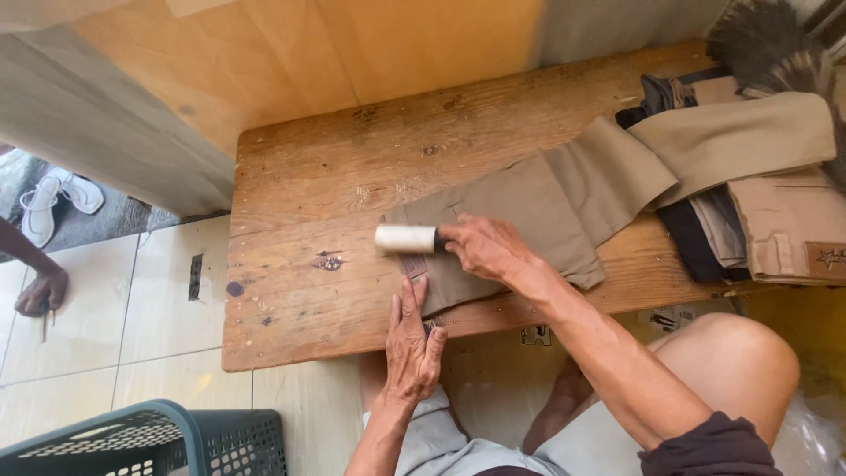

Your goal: The person uses a lint roller to remove lint and debris from a pair of beige trousers laid on a wooden table. They roll the tool over the fabric repeatedly, adjusting the garment to cover different areas.

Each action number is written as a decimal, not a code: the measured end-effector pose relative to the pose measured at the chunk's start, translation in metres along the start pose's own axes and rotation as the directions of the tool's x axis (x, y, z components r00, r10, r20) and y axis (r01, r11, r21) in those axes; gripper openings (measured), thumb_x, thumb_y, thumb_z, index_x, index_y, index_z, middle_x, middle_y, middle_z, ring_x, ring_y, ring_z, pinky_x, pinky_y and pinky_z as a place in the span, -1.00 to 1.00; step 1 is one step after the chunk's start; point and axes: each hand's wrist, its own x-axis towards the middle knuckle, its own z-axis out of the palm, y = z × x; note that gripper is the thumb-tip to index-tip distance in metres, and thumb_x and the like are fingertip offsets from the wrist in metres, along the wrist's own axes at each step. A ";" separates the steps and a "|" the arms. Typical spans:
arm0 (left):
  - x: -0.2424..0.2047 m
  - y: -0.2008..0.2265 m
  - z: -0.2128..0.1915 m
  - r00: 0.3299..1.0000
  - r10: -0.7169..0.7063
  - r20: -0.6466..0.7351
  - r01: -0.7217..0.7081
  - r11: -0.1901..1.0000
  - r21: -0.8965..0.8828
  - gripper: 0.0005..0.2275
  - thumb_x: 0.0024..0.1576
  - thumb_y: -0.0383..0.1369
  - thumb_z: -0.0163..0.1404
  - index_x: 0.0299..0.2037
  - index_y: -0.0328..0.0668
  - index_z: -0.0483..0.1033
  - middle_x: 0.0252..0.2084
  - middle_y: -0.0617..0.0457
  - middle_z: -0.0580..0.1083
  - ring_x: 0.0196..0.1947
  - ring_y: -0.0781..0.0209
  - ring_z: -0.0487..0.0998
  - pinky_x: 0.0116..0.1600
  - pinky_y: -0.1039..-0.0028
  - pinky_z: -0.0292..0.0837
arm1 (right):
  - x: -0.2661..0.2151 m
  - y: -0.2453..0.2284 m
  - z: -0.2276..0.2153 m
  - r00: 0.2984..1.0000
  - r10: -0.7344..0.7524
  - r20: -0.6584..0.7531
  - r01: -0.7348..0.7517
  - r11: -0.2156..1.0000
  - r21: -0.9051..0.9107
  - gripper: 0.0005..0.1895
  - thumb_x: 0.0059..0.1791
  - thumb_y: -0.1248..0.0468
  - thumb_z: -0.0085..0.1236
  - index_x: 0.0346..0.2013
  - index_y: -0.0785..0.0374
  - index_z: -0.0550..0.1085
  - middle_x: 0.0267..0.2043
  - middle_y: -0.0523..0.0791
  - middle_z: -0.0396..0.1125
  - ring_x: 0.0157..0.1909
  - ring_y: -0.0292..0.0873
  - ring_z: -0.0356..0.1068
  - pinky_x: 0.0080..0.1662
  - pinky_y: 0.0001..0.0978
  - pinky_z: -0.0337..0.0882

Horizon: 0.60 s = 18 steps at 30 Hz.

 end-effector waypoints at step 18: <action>0.003 -0.010 0.014 0.998 -0.043 -0.035 0.048 0.989 0.141 -0.32 0.33 0.00 -0.37 0.52 -0.29 -0.28 0.40 0.05 0.36 0.47 -0.03 0.22 0.53 0.06 -0.10 | 0.000 -0.049 -0.077 0.748 0.332 0.574 -0.598 -0.037 0.801 -0.69 0.24 0.21 -0.33 -0.19 0.22 0.40 -0.64 -0.23 0.16 -0.75 -0.35 0.06 -0.76 -0.51 0.18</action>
